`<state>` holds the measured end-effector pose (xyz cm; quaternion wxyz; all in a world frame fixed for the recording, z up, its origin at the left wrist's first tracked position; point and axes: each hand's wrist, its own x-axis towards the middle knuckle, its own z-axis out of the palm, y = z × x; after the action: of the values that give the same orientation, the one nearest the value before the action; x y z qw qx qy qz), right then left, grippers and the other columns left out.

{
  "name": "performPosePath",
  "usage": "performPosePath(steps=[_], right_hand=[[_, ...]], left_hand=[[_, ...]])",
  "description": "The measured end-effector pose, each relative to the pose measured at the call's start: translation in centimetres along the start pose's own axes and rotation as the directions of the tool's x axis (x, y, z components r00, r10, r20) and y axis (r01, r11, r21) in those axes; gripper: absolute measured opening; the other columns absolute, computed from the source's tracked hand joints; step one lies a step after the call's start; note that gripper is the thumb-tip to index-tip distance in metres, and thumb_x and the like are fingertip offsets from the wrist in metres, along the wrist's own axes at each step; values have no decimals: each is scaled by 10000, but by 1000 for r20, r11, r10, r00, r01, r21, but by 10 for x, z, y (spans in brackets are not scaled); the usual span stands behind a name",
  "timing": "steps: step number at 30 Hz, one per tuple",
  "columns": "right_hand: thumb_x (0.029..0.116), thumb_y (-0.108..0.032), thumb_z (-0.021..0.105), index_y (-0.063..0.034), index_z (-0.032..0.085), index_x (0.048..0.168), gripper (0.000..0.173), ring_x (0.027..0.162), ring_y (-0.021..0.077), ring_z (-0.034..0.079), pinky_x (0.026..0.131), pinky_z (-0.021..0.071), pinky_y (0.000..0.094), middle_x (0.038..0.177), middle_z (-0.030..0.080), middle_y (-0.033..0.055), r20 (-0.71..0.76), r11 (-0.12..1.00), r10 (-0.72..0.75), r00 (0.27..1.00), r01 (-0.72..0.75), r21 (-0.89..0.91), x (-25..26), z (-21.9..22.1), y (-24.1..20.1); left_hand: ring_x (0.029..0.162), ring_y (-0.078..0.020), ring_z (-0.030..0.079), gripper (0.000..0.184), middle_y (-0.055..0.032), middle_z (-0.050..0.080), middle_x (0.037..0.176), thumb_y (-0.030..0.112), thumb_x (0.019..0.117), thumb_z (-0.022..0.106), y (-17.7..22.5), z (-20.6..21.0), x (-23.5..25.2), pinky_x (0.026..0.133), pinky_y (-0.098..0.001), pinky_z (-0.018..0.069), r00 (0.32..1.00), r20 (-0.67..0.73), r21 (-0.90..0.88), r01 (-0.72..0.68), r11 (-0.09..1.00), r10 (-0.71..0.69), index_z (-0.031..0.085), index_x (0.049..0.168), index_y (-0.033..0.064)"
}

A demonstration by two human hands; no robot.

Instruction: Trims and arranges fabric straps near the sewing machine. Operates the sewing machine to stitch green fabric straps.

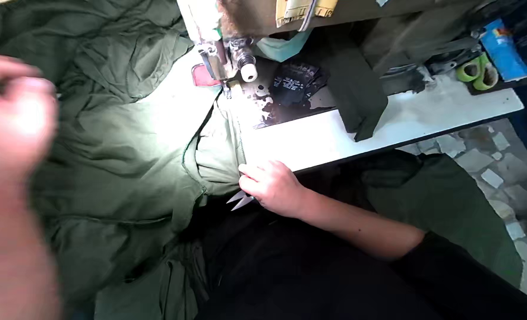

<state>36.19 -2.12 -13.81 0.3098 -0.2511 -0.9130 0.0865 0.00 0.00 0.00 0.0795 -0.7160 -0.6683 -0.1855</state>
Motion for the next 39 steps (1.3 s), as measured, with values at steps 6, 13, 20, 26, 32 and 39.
performPosePath(steps=[6,13,20,26,32,39], right_hand=[[935,-106,607,-108,730,828,163,774,263,690,574,493,381,1010,755,119,-5,999,-2,1000,2,-36,-1,-3,2],[937,-140,641,-127,752,885,123,839,255,705,623,533,392,1019,748,92,33,998,64,997,-64,7,8,-4,5],[947,-44,592,-52,719,943,128,664,285,655,552,514,403,768,656,116,59,925,47,997,-66,374,-55,-22,2],[900,-10,617,-18,702,951,100,755,327,709,637,565,464,842,700,158,181,883,228,957,-282,377,-95,-42,13],[927,-38,617,-9,721,1062,173,879,345,732,735,588,503,960,729,179,217,827,367,905,-424,370,-120,-65,24],[961,-58,591,16,716,1074,184,891,327,729,781,583,491,959,731,181,211,755,444,871,-490,437,-141,-73,36]], left_hand=[[1344,-450,530,511,-249,569,1443,315,1033,419,136,146,-2,1102,-635,364,915,122,-264,-343,901,384,613,1393,8],[1402,-445,469,519,-232,528,1492,364,1058,396,125,158,2,1145,-655,309,938,175,-207,-263,942,301,601,1420,54],[1168,-551,570,409,-323,634,1176,271,1016,465,172,134,3,953,-698,406,853,167,-264,-444,856,494,709,1128,-37],[1233,-470,585,234,-231,665,1216,39,1008,522,300,155,45,972,-618,462,461,-61,-227,-870,437,885,679,1182,35],[996,-378,628,163,-190,644,1027,-91,957,493,357,168,72,780,-508,462,197,77,-76,-976,203,977,642,968,-25],[981,-426,662,186,-204,699,936,42,985,533,362,159,82,789,-549,497,378,66,-416,-831,370,924,695,928,-27]])
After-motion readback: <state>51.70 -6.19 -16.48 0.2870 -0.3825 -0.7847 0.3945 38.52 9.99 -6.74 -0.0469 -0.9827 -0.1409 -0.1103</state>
